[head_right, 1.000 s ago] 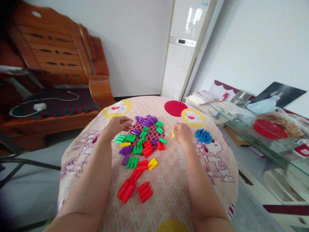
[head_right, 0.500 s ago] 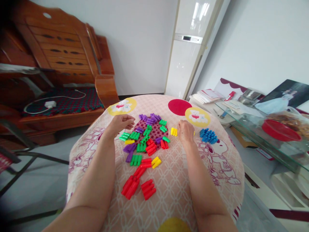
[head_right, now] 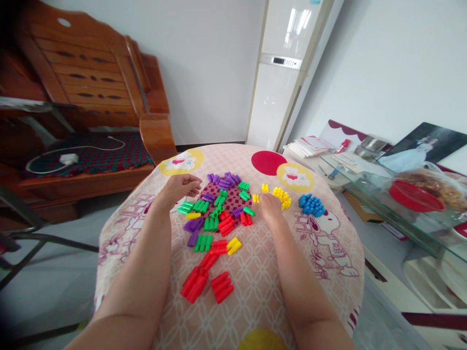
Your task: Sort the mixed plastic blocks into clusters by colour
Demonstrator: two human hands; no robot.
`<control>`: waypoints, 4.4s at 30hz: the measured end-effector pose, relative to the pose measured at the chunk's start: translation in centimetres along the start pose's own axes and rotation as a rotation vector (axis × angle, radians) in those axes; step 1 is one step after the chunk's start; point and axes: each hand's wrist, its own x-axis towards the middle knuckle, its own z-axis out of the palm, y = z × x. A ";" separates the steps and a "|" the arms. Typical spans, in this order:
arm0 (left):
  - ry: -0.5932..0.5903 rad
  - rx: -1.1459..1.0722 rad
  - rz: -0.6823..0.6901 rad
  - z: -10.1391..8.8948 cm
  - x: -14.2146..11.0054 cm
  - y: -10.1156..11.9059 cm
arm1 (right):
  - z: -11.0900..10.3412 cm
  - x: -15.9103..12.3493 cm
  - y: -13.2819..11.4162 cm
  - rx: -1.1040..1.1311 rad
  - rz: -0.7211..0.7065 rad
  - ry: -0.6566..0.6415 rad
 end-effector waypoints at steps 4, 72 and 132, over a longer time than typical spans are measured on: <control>-0.007 0.001 -0.008 0.1 -0.1 -0.1 | -0.1 0.1 0.2 0.005 0.060 0.051; -0.065 0.007 0.017 0.7 0.8 -1.2 | -0.1 5.3 5.9 0.132 -0.544 0.196; 0.037 -0.051 -0.008 0.0 0.6 -1.7 | -3.0 -2.6 1.1 -0.002 -0.253 0.197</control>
